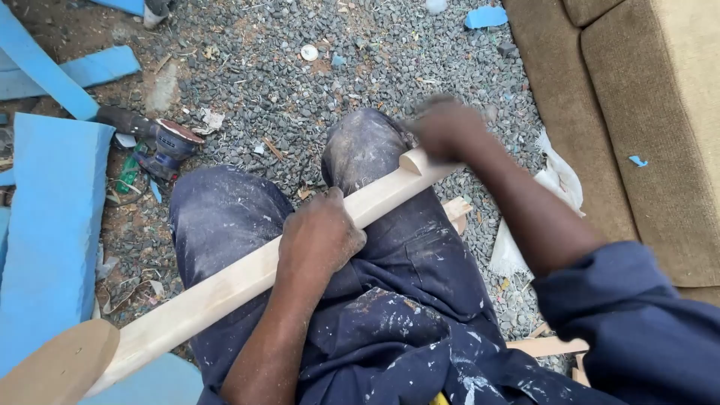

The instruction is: Sanding a wooden handle and using a knife to scrape and shape the circular base.

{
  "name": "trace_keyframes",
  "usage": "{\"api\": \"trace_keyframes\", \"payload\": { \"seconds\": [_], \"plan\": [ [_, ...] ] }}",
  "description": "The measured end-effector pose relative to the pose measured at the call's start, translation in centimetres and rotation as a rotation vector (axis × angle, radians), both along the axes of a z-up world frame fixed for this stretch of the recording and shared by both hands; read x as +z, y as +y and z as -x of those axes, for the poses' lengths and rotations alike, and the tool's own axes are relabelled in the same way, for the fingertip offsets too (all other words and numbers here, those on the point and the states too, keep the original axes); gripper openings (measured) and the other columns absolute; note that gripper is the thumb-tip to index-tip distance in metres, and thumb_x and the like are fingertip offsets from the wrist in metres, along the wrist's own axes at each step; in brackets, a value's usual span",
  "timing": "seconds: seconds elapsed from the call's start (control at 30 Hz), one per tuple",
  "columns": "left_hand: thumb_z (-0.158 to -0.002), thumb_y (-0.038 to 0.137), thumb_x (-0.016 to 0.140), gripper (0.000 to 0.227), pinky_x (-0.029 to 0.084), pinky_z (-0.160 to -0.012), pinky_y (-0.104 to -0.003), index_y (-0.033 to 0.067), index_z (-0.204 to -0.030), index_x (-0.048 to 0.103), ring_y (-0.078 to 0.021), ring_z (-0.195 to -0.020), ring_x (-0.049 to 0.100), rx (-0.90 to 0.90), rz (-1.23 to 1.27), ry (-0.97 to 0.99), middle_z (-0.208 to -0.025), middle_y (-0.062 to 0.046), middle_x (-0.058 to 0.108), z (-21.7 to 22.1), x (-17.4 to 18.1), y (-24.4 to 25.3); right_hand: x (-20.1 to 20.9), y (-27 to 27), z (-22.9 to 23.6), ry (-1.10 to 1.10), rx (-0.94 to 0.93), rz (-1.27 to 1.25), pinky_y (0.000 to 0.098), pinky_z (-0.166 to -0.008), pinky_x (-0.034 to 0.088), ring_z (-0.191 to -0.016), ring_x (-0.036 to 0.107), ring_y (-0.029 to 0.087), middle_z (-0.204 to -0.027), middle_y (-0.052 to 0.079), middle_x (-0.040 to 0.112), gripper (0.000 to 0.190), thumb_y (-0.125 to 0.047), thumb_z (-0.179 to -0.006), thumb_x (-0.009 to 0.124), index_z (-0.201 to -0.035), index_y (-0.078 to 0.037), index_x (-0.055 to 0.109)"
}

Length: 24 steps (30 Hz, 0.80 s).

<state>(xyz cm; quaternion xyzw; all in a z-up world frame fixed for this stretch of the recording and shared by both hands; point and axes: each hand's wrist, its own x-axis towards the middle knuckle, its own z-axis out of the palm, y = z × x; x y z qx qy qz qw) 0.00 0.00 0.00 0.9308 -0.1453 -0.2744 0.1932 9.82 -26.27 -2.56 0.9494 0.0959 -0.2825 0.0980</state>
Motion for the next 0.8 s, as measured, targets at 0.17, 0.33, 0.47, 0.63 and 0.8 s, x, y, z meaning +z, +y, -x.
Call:
{"api": "trace_keyframes", "payload": {
  "seconds": [0.17,0.33,0.47,0.63,0.8],
  "plan": [
    [-0.077,0.028,0.073,0.049,0.061,-0.079,-0.057,-0.0002,-0.116,0.065,-0.0467,-0.095,0.073,0.027,0.016,0.001,-0.094,-0.022,0.071,-0.2,0.3,0.0,2.1,-0.2,0.7,-0.051,-0.312,-0.138,0.0640,-0.113,0.038,-0.136,0.050,0.048,-0.141,0.024,0.058,0.046,-0.034,-0.104,0.046,-0.139,-0.010,0.063],
    [-0.077,0.029,0.071,0.046,0.061,-0.079,-0.058,0.0000,-0.112,0.070,-0.0480,-0.097,0.072,0.061,0.072,0.093,-0.093,-0.024,0.073,-1.0,1.1,0.7,3.7,8.9,5.8,-0.545,0.089,-0.506,0.0566,-0.116,0.034,-0.130,0.060,0.040,-0.125,0.021,0.071,0.045,-0.039,-0.104,0.050,-0.121,-0.005,0.075],
    [-0.073,0.027,0.076,0.044,0.058,-0.081,-0.050,0.0032,-0.110,0.072,-0.0415,-0.089,0.071,0.098,0.043,0.120,-0.092,-0.019,0.074,-1.3,2.3,1.2,-0.1,-0.6,2.3,-0.703,-0.217,-0.640,0.0496,-0.091,0.043,-0.098,0.060,0.039,-0.104,0.025,0.068,0.035,-0.025,-0.107,0.057,-0.115,0.005,0.073],
    [-0.076,0.026,0.076,0.047,0.060,-0.084,-0.057,0.0027,-0.117,0.073,-0.0468,-0.099,0.073,0.084,0.095,0.106,-0.099,-0.023,0.076,-1.8,2.8,1.6,-4.4,-8.2,-0.1,-0.409,-0.362,-1.015,0.0507,-0.097,0.051,-0.101,0.072,0.042,-0.096,0.024,0.074,0.036,-0.022,-0.111,0.045,-0.114,0.001,0.071],
    [-0.081,0.028,0.081,0.066,0.057,-0.092,-0.059,0.0029,-0.139,0.060,-0.0450,-0.114,0.067,-0.164,0.147,-0.144,-0.122,-0.024,0.069,-1.8,3.2,0.9,-5.0,-7.2,2.1,-0.556,-1.011,-1.249,0.0416,-0.086,0.053,-0.107,0.069,0.021,-0.104,0.006,0.076,0.044,-0.054,-0.099,0.053,-0.119,-0.020,0.073]
  ]
}}
